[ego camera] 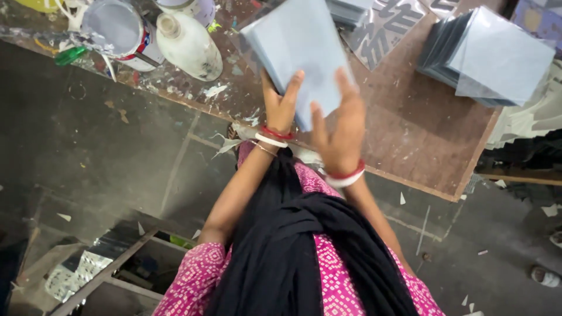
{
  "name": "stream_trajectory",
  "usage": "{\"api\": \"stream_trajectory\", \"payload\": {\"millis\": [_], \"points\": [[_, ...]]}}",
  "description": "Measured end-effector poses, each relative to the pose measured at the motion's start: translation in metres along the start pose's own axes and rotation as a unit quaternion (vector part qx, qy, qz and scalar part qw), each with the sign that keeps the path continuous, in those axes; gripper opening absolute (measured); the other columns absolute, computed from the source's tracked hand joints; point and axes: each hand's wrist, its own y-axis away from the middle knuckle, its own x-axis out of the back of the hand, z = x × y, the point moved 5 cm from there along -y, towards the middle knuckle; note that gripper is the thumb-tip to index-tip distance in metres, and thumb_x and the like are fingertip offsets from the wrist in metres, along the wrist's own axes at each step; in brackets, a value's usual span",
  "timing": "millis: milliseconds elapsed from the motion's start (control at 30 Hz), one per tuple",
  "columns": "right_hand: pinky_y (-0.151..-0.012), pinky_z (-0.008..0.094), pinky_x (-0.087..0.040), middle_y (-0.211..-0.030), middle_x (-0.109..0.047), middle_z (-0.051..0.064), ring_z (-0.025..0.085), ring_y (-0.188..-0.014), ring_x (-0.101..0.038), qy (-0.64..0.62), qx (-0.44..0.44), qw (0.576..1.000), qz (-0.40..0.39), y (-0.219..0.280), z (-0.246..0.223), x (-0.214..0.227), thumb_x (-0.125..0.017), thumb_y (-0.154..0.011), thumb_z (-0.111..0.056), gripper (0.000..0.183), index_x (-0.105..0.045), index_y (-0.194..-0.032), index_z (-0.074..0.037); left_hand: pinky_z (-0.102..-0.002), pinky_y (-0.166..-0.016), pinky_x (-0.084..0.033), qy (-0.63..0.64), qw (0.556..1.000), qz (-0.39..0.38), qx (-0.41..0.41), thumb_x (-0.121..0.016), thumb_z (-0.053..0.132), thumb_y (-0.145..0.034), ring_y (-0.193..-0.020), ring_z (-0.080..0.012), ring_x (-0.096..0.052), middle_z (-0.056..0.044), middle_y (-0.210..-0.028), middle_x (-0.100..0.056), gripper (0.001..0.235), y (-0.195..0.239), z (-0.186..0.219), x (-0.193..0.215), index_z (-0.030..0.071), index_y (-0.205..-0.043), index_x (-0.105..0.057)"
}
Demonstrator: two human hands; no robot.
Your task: The recorder is sorting, counting, and stacking small paper or plastic sleeves on a workbench.
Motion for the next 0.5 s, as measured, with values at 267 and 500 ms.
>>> {"api": "stream_trajectory", "payload": {"millis": [267, 500], "points": [[-0.113, 0.036, -0.042, -0.141, -0.06, 0.017, 0.026, -0.128, -0.055, -0.189, -0.177, 0.961, -0.094, 0.016, 0.231, -0.056, -0.041, -0.11, -0.051, 0.067, -0.05, -0.145, 0.006, -0.036, -0.098, -0.055, -0.051, 0.988, -0.123, -0.073, -0.079, 0.021, -0.092, -0.112, -0.0211, -0.065, -0.014, -0.125, -0.067, 0.06, 0.04, 0.032, -0.001, -0.001, -0.141, -0.051], [-0.114, 0.036, -0.041, -0.146, -0.057, 0.012, 0.023, -0.128, -0.056, -0.418, -0.342, 0.841, 0.023, 0.042, 0.236, -0.068, -0.042, -0.1, -0.069, 0.086, -0.046, -0.149, 0.002, -0.043, -0.099, -0.053, -0.199, 0.959, -0.169, -0.112, -0.076, 0.041, -0.088, -0.116, -0.0357, -0.069, -0.024, -0.127, -0.068, 0.073, 0.058, 0.026, -0.011, 0.0, -0.143, -0.049]]}}
